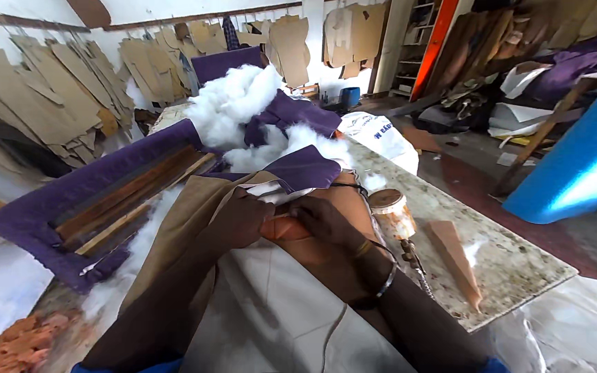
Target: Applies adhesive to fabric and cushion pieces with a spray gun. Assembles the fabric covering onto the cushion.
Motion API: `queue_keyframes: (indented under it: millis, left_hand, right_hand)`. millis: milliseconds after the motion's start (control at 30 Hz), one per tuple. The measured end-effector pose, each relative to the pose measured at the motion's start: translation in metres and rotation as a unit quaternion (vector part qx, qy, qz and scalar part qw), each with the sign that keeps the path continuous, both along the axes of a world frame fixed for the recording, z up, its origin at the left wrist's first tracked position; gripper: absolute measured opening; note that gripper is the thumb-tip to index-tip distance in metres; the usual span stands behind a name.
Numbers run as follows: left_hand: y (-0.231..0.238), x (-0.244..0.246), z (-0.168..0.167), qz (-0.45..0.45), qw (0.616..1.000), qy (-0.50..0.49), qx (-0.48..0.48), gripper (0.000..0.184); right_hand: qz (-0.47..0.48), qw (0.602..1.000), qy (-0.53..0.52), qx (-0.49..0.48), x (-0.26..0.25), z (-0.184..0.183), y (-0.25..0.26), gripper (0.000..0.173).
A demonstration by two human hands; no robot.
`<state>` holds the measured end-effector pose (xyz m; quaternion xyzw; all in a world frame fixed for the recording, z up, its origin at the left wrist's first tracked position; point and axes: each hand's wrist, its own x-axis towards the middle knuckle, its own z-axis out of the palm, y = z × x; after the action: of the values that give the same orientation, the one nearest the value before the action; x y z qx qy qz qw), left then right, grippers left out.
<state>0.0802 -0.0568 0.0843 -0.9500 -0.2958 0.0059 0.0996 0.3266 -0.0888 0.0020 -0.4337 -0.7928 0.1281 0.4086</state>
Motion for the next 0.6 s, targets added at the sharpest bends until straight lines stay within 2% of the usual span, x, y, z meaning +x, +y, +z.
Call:
queue_keyframes:
  millis: [133, 267, 333, 400, 467, 533, 600]
  left_hand:
    - [-0.003, -0.001, 0.002, -0.036, 0.998, 0.034, -0.042, 0.020]
    - [-0.008, 0.013, -0.018, -0.020, 0.997, 0.077, 0.020, 0.020]
    - [-0.005, 0.021, -0.027, -0.001, 0.996, 0.084, 0.027, 0.020]
    - [0.003, 0.021, -0.036, -0.012, 0.997, 0.061, 0.043, 0.015]
    - [0.008, 0.016, -0.038, -0.027, 0.997, 0.053, 0.054, 0.013]
    - [0.007, 0.014, -0.031, -0.032, 0.996, 0.073, 0.047, 0.016]
    - [0.007, 0.012, -0.023, -0.046, 0.996, 0.066, 0.039, 0.022]
  right_hand:
    - [0.083, 0.994, -0.019, -0.067, 0.010, 0.006, -0.006, 0.019]
    - [0.093, 0.984, -0.120, -0.090, 0.007, 0.003, 0.002, 0.021]
    - [0.092, 0.982, -0.128, -0.107, 0.010, -0.001, 0.010, 0.022]
    - [0.102, 0.985, -0.077, -0.115, 0.023, -0.003, 0.012, 0.024]
    - [0.091, 0.981, 0.022, -0.167, 0.035, 0.007, -0.003, 0.028]
    - [0.029, 0.979, 0.099, -0.179, 0.043, 0.013, -0.023, 0.026]
    - [-0.057, 0.983, 0.081, -0.157, 0.050, 0.011, -0.040, 0.020]
